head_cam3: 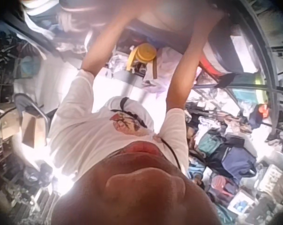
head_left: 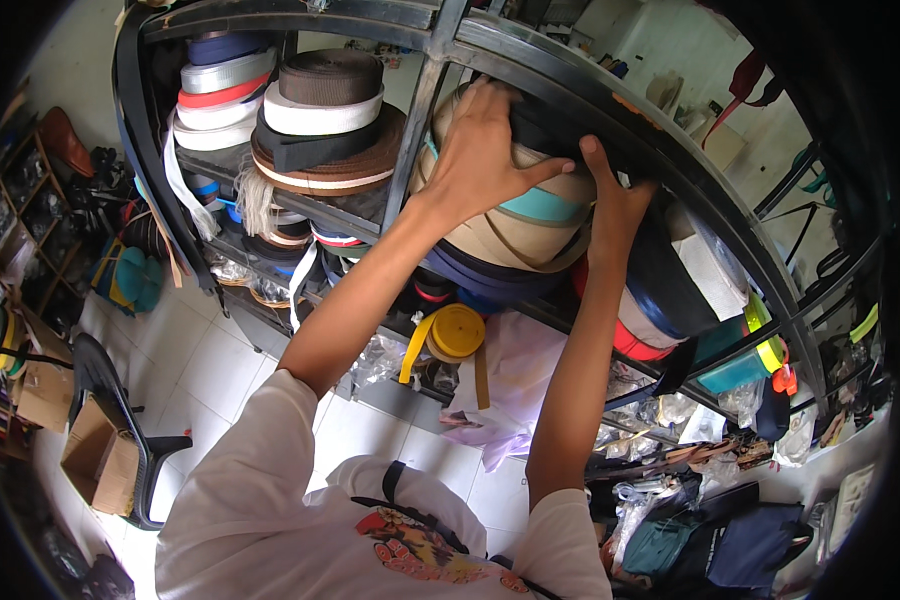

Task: The person picks up spools of ribbon from a stool and places them onto the shelves of a storage cabinet to organize them.

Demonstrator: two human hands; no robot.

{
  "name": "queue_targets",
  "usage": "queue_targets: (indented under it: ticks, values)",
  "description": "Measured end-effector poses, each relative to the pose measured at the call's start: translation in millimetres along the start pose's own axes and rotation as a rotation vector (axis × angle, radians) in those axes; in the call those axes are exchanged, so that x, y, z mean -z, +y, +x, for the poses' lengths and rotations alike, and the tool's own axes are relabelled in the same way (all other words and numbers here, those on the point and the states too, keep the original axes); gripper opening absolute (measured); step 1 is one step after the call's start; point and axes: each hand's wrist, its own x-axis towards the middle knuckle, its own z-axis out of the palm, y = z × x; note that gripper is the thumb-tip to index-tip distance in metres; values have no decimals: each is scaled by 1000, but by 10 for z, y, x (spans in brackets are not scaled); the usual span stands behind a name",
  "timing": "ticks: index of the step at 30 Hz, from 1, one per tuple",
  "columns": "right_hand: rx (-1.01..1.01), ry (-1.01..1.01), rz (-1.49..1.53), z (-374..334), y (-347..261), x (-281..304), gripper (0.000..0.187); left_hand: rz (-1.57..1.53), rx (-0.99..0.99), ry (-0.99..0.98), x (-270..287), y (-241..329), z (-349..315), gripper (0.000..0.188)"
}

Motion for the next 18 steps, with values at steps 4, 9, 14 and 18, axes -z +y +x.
queue_targets:
  ticks: [4,9,14,18]
  values:
    - [33,-55,-29,35,9,46,68,-110,87,108,42,-60,65,54]
    - [-114,-43,583,60,312,335,42,86,-26,-4,-18,-280,181,22]
    - [35,68,369,83,619,333,29,254,-74,28,-86,-347,218,19]
    - [77,-60,49,73,444,211,33,294,-14,-73,-57,-382,265,19]
